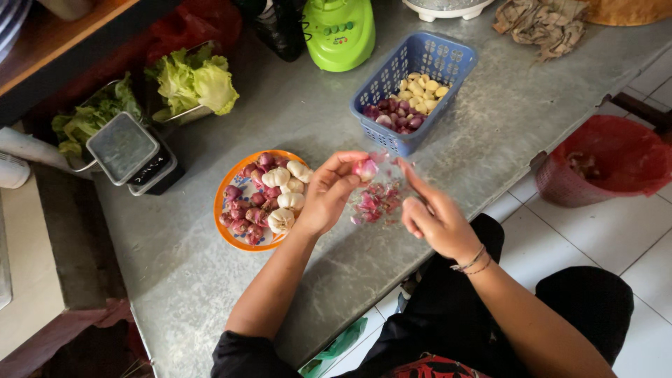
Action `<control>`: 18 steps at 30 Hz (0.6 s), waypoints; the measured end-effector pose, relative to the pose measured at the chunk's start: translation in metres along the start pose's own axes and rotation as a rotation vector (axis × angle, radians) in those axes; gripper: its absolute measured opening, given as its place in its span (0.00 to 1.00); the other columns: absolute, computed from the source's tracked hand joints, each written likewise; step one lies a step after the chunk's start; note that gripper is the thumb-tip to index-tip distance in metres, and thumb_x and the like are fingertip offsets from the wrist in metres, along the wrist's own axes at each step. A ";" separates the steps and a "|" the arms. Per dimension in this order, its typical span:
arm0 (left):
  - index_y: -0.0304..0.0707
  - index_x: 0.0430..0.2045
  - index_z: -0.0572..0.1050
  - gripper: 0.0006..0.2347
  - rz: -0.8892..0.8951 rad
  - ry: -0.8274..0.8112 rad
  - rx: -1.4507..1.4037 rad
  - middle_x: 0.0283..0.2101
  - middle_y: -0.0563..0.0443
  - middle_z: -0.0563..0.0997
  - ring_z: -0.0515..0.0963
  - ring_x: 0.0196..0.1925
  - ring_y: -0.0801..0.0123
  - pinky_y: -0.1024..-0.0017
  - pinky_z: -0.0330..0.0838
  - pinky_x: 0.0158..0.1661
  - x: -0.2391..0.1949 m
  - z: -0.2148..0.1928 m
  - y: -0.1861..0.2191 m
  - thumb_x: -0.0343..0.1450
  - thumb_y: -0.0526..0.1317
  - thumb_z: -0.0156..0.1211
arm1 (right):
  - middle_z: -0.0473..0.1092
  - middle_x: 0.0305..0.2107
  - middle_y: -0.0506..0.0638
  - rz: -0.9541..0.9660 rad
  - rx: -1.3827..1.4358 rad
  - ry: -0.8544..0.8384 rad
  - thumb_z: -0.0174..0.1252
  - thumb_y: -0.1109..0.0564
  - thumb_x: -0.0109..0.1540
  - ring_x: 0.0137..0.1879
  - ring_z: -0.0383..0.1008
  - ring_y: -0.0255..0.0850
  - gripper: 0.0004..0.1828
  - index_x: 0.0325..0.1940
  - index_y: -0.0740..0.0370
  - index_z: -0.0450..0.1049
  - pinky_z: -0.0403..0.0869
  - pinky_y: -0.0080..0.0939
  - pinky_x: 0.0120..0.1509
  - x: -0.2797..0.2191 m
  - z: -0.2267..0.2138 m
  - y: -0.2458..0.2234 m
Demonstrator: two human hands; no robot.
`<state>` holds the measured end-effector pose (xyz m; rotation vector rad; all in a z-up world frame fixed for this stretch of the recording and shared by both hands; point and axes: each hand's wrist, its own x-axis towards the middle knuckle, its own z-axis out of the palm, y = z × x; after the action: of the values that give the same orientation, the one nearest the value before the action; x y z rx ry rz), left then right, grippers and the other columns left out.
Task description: The person sits on a low stool and peels red onions using a knife. They pick up each onion from a plate, trim the ends, and remove the skin, placing the peeled onions into a blue basket.
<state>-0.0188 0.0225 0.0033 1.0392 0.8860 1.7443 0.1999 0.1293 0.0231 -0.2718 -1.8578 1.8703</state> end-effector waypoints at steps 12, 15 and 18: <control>0.34 0.51 0.73 0.12 0.005 0.012 0.178 0.50 0.50 0.80 0.78 0.54 0.70 0.69 0.74 0.58 -0.005 -0.003 -0.013 0.75 0.27 0.63 | 0.62 0.19 0.41 -0.045 -0.184 0.131 0.49 0.56 0.71 0.25 0.59 0.28 0.26 0.75 0.59 0.65 0.64 0.31 0.30 0.002 0.013 -0.003; 0.35 0.50 0.73 0.11 -0.033 0.035 0.097 0.51 0.50 0.81 0.79 0.54 0.70 0.69 0.73 0.56 -0.002 0.001 -0.010 0.73 0.27 0.58 | 0.63 0.17 0.42 -0.018 -0.064 0.166 0.46 0.54 0.72 0.22 0.59 0.27 0.26 0.74 0.60 0.64 0.63 0.30 0.27 0.006 0.007 0.007; 0.35 0.51 0.72 0.13 -0.027 0.035 -0.127 0.51 0.49 0.81 0.79 0.55 0.69 0.67 0.73 0.59 0.001 0.003 -0.006 0.73 0.27 0.53 | 0.64 0.17 0.42 0.036 0.038 0.193 0.45 0.52 0.72 0.21 0.60 0.27 0.26 0.74 0.60 0.63 0.63 0.30 0.26 0.007 0.002 0.012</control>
<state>-0.0149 0.0261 -0.0001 0.9122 0.7958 1.7763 0.1903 0.1319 0.0129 -0.4593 -1.6971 1.8311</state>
